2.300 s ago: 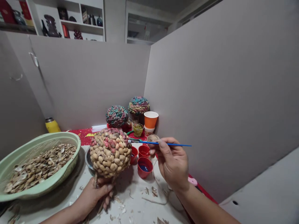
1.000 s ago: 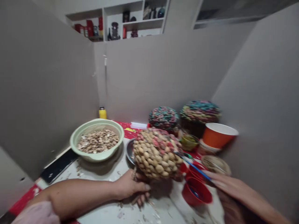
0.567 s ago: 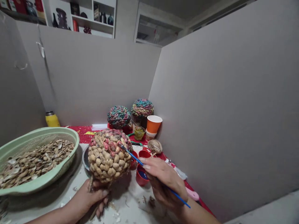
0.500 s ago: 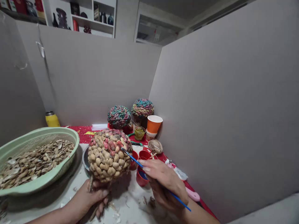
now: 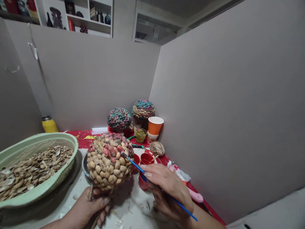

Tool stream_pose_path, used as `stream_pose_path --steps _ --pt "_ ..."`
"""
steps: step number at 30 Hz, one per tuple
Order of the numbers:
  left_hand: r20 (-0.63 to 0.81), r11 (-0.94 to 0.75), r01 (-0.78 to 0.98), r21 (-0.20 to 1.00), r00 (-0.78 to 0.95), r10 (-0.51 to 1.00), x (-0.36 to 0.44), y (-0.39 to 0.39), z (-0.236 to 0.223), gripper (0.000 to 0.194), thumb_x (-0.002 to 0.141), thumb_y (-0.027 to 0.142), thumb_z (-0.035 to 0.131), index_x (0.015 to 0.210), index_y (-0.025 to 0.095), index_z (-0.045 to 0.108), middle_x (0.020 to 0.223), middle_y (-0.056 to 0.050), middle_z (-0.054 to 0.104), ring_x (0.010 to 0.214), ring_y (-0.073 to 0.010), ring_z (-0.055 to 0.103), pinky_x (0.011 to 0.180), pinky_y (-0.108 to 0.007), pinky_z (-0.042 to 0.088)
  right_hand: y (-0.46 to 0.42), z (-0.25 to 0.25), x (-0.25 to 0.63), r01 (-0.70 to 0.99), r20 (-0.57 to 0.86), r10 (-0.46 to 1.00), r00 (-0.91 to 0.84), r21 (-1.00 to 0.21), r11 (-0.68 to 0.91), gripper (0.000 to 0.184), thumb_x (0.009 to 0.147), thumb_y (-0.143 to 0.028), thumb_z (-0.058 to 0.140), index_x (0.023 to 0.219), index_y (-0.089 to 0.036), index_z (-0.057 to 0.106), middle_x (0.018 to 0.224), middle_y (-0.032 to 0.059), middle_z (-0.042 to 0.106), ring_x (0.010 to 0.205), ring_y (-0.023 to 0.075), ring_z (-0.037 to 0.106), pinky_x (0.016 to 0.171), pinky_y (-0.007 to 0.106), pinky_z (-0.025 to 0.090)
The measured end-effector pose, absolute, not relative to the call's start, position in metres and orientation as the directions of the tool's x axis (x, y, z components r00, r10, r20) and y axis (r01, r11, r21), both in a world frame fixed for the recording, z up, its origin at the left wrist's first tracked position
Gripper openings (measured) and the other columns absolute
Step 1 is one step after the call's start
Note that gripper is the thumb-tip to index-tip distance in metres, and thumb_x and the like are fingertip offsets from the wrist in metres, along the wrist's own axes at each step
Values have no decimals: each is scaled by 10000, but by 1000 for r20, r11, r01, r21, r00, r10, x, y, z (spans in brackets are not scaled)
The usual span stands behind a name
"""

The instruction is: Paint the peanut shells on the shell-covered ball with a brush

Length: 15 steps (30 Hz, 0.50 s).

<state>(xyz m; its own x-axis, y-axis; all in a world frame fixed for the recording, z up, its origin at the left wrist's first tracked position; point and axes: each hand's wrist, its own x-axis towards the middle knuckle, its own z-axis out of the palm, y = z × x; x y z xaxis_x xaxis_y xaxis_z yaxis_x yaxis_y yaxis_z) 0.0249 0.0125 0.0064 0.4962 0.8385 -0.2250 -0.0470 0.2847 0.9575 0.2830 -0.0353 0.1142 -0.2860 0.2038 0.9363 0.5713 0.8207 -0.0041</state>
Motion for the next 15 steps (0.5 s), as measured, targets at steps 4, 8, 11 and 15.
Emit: stream_pose_path --steps 4,8,11,15 --pt "-222 280 -44 959 497 839 22 15 -4 563 633 656 859 606 133 652 497 -5 621 343 -84 541 364 -190 421 -42 114 286 593 942 197 -273 4 805 254 932 -54 526 1138 -139 648 953 146 811 909 210 799 803 317 659" --pt "-222 277 -38 960 500 837 23 15 -2 577 607 669 866 596 133 654 484 1 605 338 -82 531 355 -189 403 -39 113 284 592 947 185 -263 7 806 279 932 -40 513 1162 -135 639 994 154 806 964 209 791 838 319 653" --pt "-211 263 -36 964 500 840 23 13 4 570 611 656 874 617 129 656 529 0 629 344 -70 536 363 -181 406 -35 111 281 588 955 167 -244 9 809 257 942 -39 510 1148 -122 639 992 161 800 999 201 780 864 309 642" --pt "-224 290 -68 955 477 850 23 11 9 545 598 620 903 662 134 663 574 -3 667 358 -64 540 372 -177 432 -36 109 281 575 960 178 -214 -23 818 249 926 -33 523 1125 -120 644 961 150 796 953 195 782 844 305 641"
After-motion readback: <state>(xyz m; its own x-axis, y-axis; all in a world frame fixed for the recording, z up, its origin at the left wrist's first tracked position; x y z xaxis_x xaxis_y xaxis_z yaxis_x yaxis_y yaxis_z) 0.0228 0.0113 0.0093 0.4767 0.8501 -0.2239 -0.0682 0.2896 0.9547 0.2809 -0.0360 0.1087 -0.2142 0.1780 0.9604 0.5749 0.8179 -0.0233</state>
